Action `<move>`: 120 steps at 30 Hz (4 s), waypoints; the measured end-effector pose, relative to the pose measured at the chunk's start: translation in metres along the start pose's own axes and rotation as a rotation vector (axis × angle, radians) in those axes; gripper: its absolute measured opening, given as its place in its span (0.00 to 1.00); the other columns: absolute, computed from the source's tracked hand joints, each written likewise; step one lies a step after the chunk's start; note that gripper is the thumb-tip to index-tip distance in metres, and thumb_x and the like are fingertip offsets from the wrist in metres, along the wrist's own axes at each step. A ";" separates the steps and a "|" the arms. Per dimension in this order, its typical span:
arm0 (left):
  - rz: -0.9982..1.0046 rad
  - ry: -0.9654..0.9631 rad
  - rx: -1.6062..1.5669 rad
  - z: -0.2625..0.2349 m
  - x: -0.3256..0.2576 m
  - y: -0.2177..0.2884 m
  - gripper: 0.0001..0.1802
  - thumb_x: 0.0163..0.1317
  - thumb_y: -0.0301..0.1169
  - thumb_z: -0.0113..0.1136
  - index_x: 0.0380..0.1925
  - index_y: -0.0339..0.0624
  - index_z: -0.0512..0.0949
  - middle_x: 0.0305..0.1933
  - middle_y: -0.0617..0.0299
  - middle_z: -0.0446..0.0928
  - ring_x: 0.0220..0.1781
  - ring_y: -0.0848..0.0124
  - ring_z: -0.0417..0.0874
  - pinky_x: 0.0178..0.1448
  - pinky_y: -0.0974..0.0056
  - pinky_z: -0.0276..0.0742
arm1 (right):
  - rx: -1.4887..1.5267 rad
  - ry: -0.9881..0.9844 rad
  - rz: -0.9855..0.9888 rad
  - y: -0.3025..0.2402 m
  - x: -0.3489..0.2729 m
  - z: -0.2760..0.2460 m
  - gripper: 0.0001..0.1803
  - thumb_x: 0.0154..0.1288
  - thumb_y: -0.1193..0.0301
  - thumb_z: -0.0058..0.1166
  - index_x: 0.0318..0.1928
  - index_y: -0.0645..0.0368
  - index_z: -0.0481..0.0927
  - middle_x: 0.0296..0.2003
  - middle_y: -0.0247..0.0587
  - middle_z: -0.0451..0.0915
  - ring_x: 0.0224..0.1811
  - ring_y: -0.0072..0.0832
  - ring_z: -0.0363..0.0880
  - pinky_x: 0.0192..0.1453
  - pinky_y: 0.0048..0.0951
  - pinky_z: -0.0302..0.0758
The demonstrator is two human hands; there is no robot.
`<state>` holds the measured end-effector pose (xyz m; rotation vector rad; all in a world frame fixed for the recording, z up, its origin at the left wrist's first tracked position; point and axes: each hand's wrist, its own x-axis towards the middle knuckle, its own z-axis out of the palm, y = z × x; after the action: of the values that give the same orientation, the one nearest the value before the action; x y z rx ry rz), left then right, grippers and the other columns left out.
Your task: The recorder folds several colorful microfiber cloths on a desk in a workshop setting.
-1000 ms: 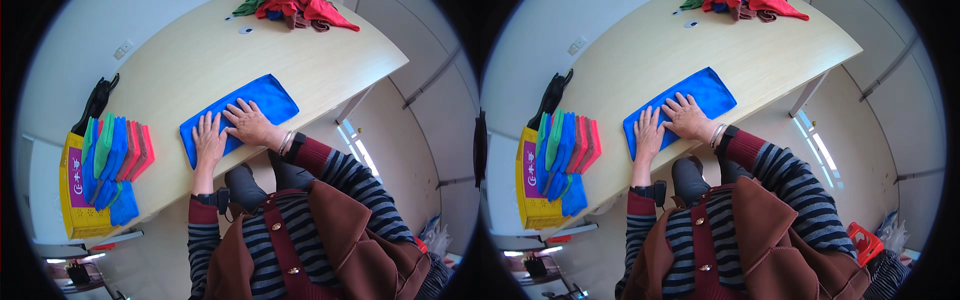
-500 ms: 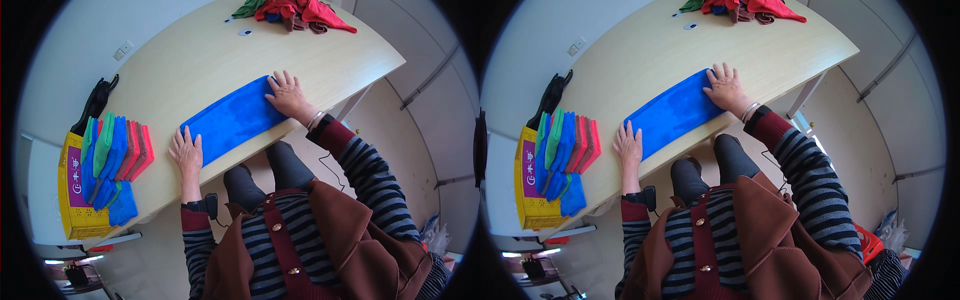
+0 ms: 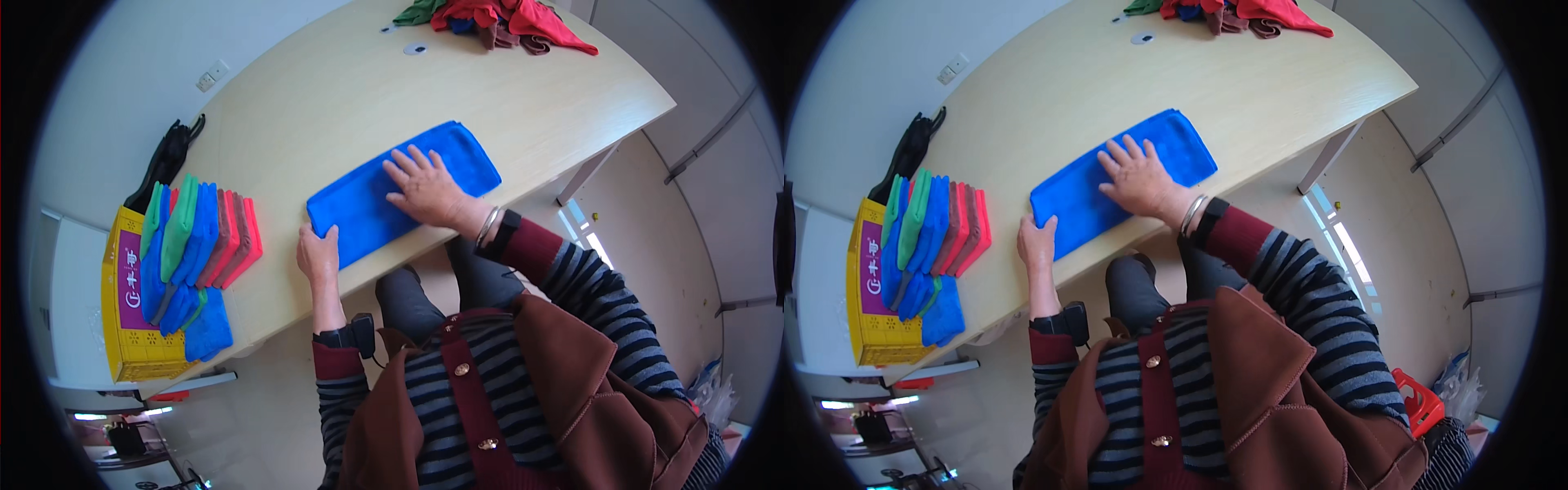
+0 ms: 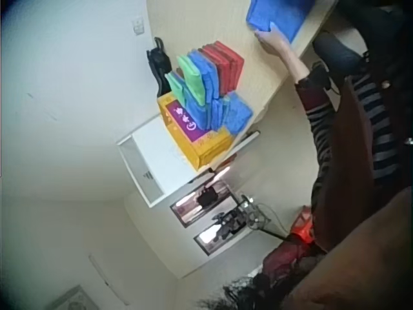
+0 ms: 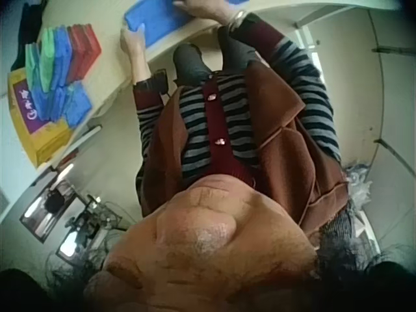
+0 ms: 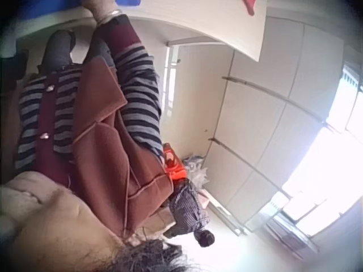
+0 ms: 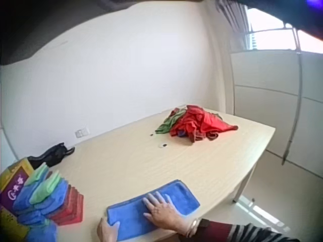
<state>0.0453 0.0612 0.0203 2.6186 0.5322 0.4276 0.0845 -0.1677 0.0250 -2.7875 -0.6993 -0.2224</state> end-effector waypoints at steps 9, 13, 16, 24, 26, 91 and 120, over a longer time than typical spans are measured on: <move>-0.049 -0.170 -0.119 0.015 0.016 -0.018 0.16 0.52 0.35 0.64 0.33 0.32 0.77 0.39 0.45 0.80 0.41 0.53 0.82 0.49 0.55 0.76 | 0.003 0.036 -0.101 -0.002 -0.008 0.014 0.32 0.70 0.48 0.39 0.69 0.51 0.62 0.70 0.43 0.58 0.73 0.45 0.51 0.74 0.51 0.46; -0.083 -0.200 -0.568 0.025 0.025 -0.039 0.13 0.54 0.31 0.63 0.34 0.32 0.75 0.37 0.49 0.80 0.37 0.61 0.81 0.47 0.61 0.76 | -0.031 0.063 -0.048 0.020 -0.018 0.007 0.31 0.70 0.50 0.40 0.69 0.51 0.62 0.70 0.42 0.58 0.74 0.43 0.51 0.74 0.50 0.46; -0.121 -0.222 -0.818 0.031 0.023 -0.043 0.11 0.55 0.28 0.63 0.35 0.33 0.74 0.38 0.52 0.80 0.37 0.65 0.79 0.46 0.64 0.76 | -0.072 0.091 0.075 0.048 -0.029 -0.003 0.30 0.71 0.52 0.41 0.69 0.50 0.62 0.70 0.42 0.59 0.74 0.44 0.51 0.75 0.49 0.46; -0.219 -0.253 -1.088 0.020 0.009 -0.039 0.21 0.56 0.25 0.63 0.50 0.30 0.73 0.47 0.51 0.79 0.45 0.62 0.81 0.53 0.59 0.77 | -0.204 0.037 0.055 0.054 -0.013 -0.023 0.32 0.71 0.53 0.41 0.69 0.54 0.60 0.70 0.44 0.58 0.73 0.46 0.51 0.73 0.51 0.48; -0.302 -0.394 -1.164 0.009 0.010 -0.034 0.25 0.56 0.26 0.64 0.54 0.30 0.71 0.49 0.51 0.78 0.48 0.61 0.81 0.55 0.58 0.77 | -0.136 0.039 -0.002 0.034 0.003 -0.013 0.32 0.71 0.52 0.40 0.68 0.56 0.62 0.69 0.46 0.59 0.73 0.47 0.51 0.73 0.53 0.48; 1.004 -0.188 0.107 0.074 0.010 0.123 0.31 0.66 0.45 0.51 0.65 0.45 0.61 0.70 0.48 0.59 0.71 0.51 0.58 0.72 0.48 0.54 | 0.243 0.334 0.061 0.059 -0.024 -0.010 0.23 0.65 0.59 0.48 0.55 0.59 0.73 0.57 0.51 0.69 0.64 0.46 0.62 0.64 0.49 0.62; 0.725 -0.160 0.116 0.047 -0.031 0.123 0.37 0.66 0.58 0.43 0.68 0.47 0.61 0.75 0.49 0.50 0.77 0.48 0.45 0.74 0.37 0.34 | 0.015 -0.004 -0.041 0.098 0.012 0.008 0.30 0.70 0.56 0.43 0.68 0.54 0.62 0.70 0.48 0.57 0.73 0.50 0.52 0.73 0.45 0.53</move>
<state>0.0717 -0.0708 0.0313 2.8580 -0.4826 0.3977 0.1430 -0.2433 -0.0005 -2.7615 -0.7570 -0.2190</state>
